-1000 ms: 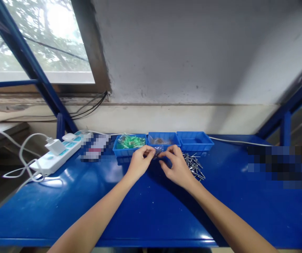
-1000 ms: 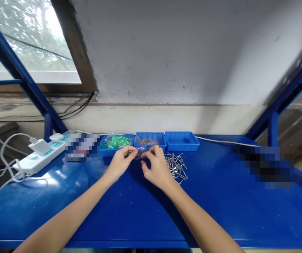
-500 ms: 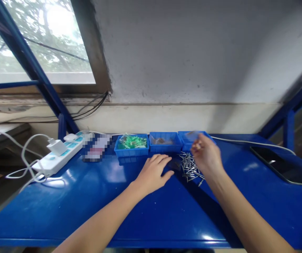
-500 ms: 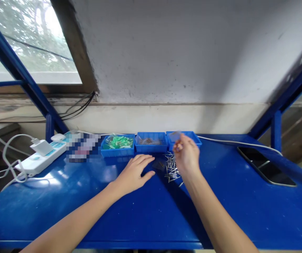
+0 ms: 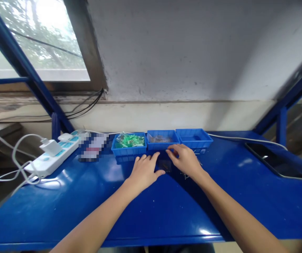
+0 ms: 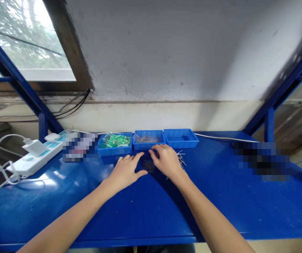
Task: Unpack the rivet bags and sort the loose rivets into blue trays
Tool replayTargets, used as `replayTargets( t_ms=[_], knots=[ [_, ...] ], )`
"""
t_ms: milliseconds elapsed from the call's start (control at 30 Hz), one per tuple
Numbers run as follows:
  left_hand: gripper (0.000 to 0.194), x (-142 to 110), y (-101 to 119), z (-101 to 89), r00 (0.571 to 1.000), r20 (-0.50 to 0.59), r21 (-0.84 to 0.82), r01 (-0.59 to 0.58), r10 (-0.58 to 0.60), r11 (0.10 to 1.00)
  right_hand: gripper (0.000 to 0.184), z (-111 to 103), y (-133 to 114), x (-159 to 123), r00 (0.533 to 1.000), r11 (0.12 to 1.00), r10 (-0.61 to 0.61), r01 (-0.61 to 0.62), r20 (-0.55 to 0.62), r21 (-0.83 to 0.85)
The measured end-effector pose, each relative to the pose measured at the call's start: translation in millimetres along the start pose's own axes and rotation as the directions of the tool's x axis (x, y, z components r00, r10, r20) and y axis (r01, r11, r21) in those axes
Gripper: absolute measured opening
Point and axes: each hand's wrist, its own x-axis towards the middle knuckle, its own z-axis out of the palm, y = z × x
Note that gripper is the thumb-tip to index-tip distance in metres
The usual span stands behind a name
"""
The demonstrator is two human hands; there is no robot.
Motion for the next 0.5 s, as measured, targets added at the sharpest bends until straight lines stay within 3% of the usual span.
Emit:
replayTargets(
  t_ms=[67, 233, 333, 500],
  knots=[
    [0.057, 2, -6, 3.4, 0.998, 0.042, -0.045, 0.037, -0.035, 0.998, 0.025, -2, -4, -6, 0.993, 0.999, 0.042, -0.042, 0.109, 0.000],
    [0.030, 5, -10, 7.1, 0.998, 0.054, -0.089, 0.039, -0.035, 0.995, 0.030, -2, 1, -9, 0.894, 1.000, 0.009, -0.002, 0.449, -0.016],
    [0.023, 5, -7, 7.1, 0.998, 0.047, -0.103, 0.036, -0.031, 0.994, 0.023, 1, 2, -8, 0.868, 1.000, 0.015, -0.007, 0.496, -0.019],
    [0.038, 4, -3, 9.2, 0.999, 0.032, -0.097, 0.031, -0.028, 0.995, 0.009, 4, -9, -9, 0.878, 0.999, 0.004, 0.022, 0.478, -0.049]
  ],
)
